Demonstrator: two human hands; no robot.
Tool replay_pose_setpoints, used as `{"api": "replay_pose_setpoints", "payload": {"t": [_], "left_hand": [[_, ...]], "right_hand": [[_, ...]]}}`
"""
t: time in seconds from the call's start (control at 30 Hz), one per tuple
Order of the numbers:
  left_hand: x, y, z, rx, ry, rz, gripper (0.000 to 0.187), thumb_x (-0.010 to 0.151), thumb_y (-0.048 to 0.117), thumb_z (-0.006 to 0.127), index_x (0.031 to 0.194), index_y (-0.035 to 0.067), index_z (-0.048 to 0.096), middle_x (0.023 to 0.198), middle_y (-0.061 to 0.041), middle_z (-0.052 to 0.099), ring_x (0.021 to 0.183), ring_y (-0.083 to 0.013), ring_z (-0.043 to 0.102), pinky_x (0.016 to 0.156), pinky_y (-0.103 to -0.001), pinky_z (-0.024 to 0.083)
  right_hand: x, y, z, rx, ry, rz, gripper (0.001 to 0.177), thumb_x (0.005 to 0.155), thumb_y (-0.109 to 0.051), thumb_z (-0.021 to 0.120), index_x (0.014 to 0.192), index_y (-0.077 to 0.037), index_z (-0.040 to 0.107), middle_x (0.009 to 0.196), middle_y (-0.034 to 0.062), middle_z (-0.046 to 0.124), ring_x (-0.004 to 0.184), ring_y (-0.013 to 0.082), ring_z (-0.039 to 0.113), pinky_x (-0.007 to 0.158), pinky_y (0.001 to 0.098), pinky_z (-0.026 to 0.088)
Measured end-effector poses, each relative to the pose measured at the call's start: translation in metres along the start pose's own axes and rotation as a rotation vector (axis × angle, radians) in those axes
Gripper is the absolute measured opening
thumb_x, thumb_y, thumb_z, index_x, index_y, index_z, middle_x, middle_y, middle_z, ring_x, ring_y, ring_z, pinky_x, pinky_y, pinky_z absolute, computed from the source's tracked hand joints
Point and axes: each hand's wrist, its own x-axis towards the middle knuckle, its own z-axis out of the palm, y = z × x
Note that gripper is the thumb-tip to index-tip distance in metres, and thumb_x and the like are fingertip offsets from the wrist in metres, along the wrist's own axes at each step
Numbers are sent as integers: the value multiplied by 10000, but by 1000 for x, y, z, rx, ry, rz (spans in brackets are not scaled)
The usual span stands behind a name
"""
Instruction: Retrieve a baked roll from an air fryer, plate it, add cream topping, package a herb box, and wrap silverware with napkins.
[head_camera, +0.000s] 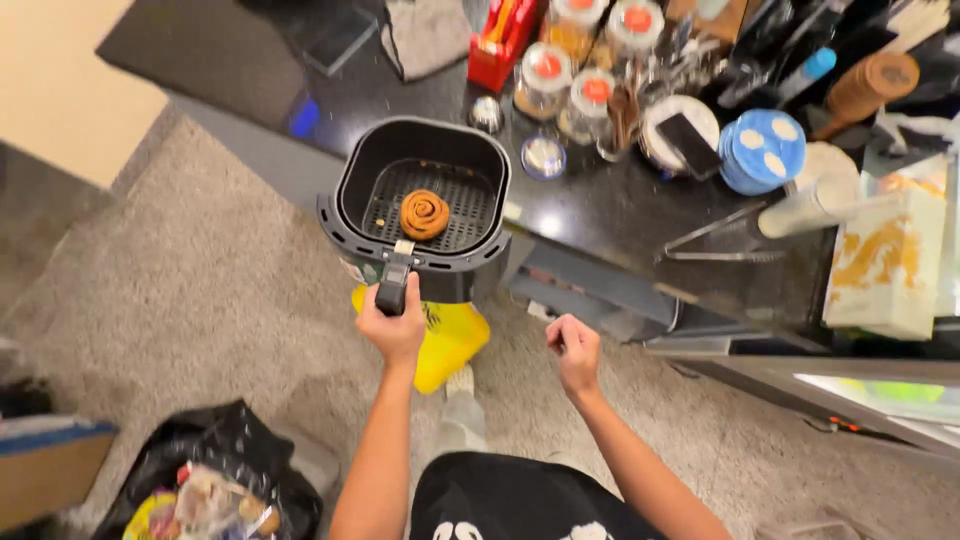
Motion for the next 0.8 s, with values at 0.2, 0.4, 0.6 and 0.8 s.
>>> {"api": "replay_pose_setpoints", "payload": {"t": [0.2, 0.4, 0.6, 0.8], "left_hand": [[57, -35, 38, 7, 20, -34, 328, 853, 221, 890, 845, 3, 645, 672, -41, 623, 588, -107, 538, 559, -294, 466], [96, -54, 68, 60, 38, -59, 316, 847, 230, 885, 849, 13, 656, 652, -59, 617, 563, -118, 562, 550, -309, 471], [136, -88, 101, 90, 19, -47, 336, 850, 243, 878, 835, 21, 627, 614, -68, 588, 527, -141, 548, 524, -319, 458], [178, -104, 116, 114, 12, 33, 344, 859, 234, 865, 826, 30, 590, 634, -72, 568, 543, -147, 537, 535, -328, 451]], "right_hand": [[69, -37, 86, 1, -78, 22, 263, 1068, -211, 509, 990, -19, 671, 819, 28, 633, 728, 105, 549, 632, 255, 416], [128, -38, 135, 26, -328, -12, 345, 1042, -221, 519, 1294, -15, 633, 1194, 94, 704, 1048, 160, 661, 798, 284, 519], [191, -41, 165, -30, -412, -19, 393, 1045, -198, 504, 1387, -12, 557, 1324, 111, 638, 1135, 175, 625, 865, 290, 518], [232, -34, 170, -18, -482, 58, 409, 1039, -176, 496, 1410, -10, 544, 1315, 110, 634, 1096, 182, 650, 821, 292, 534]]}}
